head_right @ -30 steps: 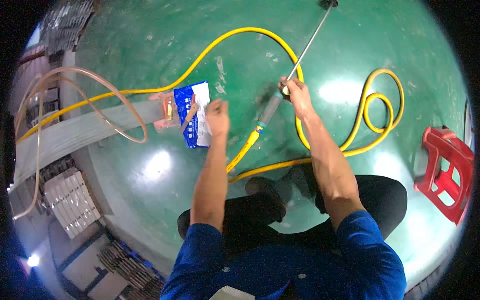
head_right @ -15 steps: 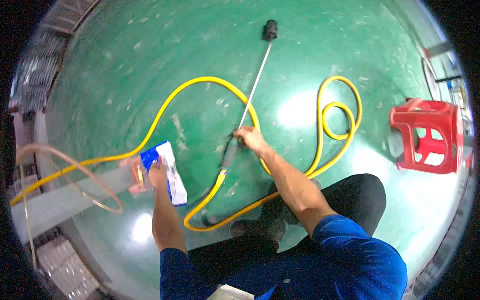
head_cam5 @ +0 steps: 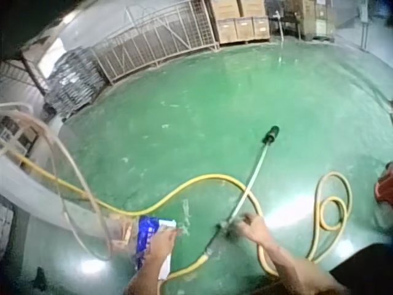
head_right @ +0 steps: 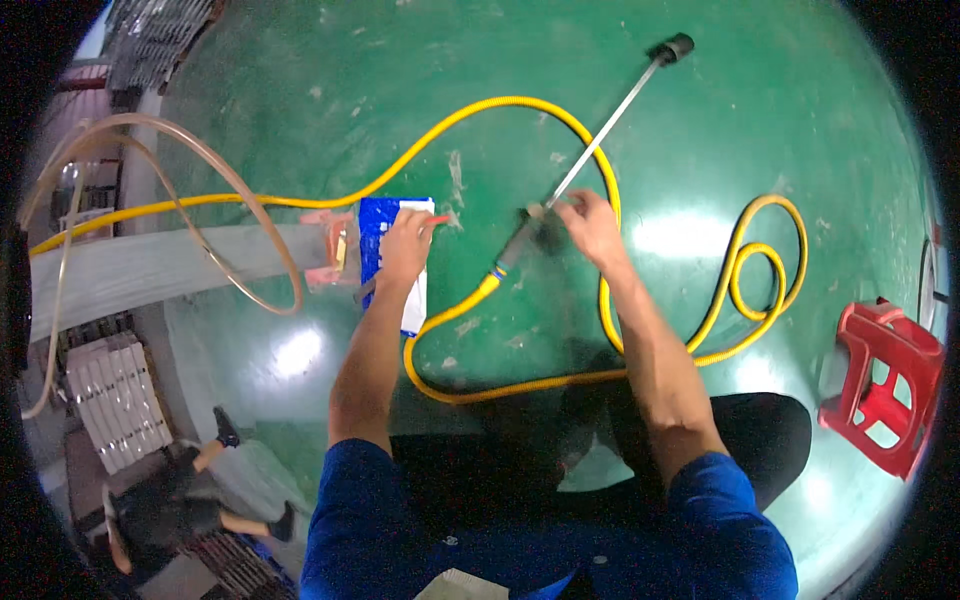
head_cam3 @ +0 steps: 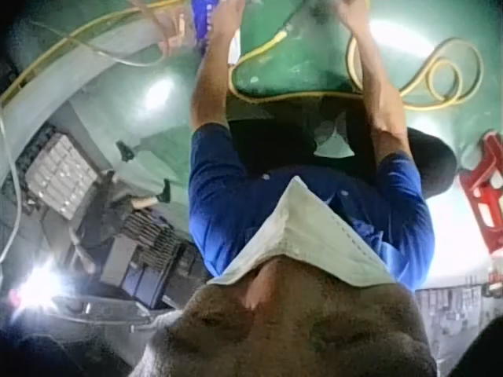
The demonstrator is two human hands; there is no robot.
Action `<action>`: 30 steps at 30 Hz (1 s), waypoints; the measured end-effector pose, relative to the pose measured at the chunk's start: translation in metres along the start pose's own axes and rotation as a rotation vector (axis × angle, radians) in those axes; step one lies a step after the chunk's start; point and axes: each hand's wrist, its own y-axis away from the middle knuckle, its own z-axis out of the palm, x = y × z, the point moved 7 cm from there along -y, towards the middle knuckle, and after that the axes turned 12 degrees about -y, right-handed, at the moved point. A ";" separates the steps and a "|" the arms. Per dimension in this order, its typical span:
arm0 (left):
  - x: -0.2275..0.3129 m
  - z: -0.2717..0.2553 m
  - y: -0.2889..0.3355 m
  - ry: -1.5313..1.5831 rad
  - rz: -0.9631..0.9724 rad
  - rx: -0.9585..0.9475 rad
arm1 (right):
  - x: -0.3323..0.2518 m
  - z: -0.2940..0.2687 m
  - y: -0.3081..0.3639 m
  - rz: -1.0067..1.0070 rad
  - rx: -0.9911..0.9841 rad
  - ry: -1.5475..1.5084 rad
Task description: The recorder is seen repairing a gas torch by cutting a hose and reattaching a nozzle.
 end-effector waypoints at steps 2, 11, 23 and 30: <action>0.036 -0.021 0.000 0.105 0.166 0.100 | -0.041 0.038 0.007 -0.019 -0.218 -0.049; 0.121 -0.003 0.013 0.393 0.262 0.112 | -0.028 0.071 0.017 -0.260 -0.543 0.382; -0.080 0.054 0.063 -0.207 -0.321 0.264 | 0.068 0.031 0.018 -0.106 0.005 0.508; -0.146 0.065 0.096 -0.568 -0.294 0.164 | 0.084 0.071 0.042 -0.043 -0.104 0.401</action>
